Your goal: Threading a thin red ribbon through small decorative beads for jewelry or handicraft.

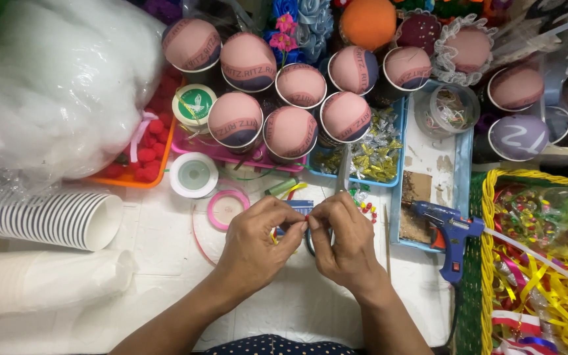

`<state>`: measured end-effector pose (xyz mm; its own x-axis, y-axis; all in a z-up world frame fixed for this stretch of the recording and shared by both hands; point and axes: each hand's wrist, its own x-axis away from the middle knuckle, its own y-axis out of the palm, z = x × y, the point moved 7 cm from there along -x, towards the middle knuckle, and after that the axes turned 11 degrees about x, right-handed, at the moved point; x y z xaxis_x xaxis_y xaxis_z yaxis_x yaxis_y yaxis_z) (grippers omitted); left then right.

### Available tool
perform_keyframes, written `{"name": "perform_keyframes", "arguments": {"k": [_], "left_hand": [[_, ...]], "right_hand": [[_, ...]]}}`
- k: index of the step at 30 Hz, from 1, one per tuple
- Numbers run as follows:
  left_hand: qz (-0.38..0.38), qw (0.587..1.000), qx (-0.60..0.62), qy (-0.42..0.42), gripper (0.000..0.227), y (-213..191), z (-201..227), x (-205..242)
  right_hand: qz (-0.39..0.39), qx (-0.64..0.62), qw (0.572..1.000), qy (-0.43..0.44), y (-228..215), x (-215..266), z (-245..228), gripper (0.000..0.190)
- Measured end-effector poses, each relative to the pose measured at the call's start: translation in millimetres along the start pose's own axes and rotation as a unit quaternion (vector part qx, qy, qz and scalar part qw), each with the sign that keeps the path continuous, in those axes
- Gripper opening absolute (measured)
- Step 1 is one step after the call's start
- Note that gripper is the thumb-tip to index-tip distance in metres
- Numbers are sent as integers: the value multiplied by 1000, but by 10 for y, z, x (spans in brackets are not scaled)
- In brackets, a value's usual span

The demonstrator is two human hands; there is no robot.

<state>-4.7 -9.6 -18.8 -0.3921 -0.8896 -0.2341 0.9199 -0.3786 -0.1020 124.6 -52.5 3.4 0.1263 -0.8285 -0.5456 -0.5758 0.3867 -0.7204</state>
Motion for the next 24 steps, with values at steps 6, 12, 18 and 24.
{"name": "perform_keyframes", "arguments": {"k": [6, 12, 18, 24], "left_hand": [[-8, 1000, 14, 26, 8, -11, 87, 13], [-11, 992, 89, -93, 12, -30, -144, 10], [-3, 976, 168, -141, 15, -80, -269, -19], [-22, 974, 168, -152, 17, -111, -212, -50]], "right_hand": [[20, 50, 998, -26, -5, 35, -52, 6], [67, 111, 988, -79, -1, 77, -143, 2], [140, 139, 970, -142, 22, 91, -123, 16], [164, 173, 954, -184, -38, 39, -209, 14]]}}
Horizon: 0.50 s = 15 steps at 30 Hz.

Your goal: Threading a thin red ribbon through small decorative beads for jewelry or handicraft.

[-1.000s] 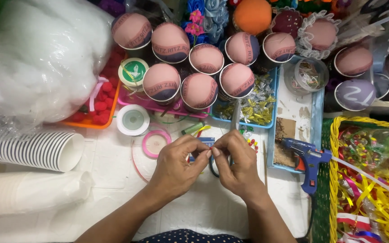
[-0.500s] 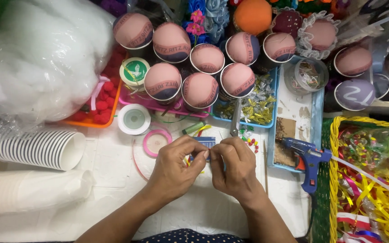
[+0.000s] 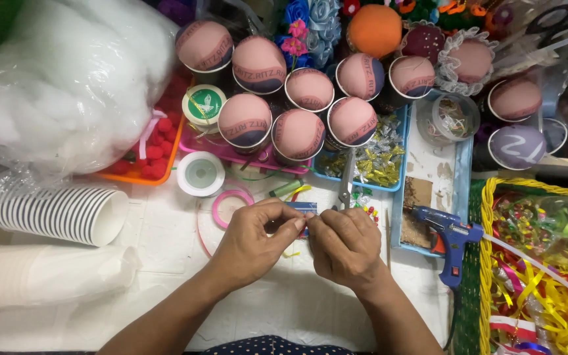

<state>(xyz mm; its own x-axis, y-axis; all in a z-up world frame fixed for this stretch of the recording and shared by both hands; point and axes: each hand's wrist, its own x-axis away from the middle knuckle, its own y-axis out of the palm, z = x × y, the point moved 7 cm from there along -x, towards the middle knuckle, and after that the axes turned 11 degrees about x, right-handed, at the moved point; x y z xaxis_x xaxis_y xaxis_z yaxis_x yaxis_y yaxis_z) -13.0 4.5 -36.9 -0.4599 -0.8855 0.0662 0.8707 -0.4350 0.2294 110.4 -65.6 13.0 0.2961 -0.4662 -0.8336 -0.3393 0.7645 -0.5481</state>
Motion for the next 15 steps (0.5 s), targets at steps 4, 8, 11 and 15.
{"name": "perform_keyframes", "arguments": {"k": [4, 8, 11, 15], "left_hand": [[-2, 1000, 4, 11, 16, 2, 108, -44], [-3, 998, -10, 55, 15, 19, 313, -132], [0, 993, -35, 110, 14, 42, 581, -187], [1, 982, -74, 173, 12, 97, 767, -225]], "right_hand": [[11, 4, 1000, 0, 3, -51, 37, 17], [-3, -81, 992, 93, -39, -237, 218, 15], [-48, -124, 983, 131, -47, -372, 307, 17], [-84, -83, 988, 102, -39, -508, 357, 9]]}}
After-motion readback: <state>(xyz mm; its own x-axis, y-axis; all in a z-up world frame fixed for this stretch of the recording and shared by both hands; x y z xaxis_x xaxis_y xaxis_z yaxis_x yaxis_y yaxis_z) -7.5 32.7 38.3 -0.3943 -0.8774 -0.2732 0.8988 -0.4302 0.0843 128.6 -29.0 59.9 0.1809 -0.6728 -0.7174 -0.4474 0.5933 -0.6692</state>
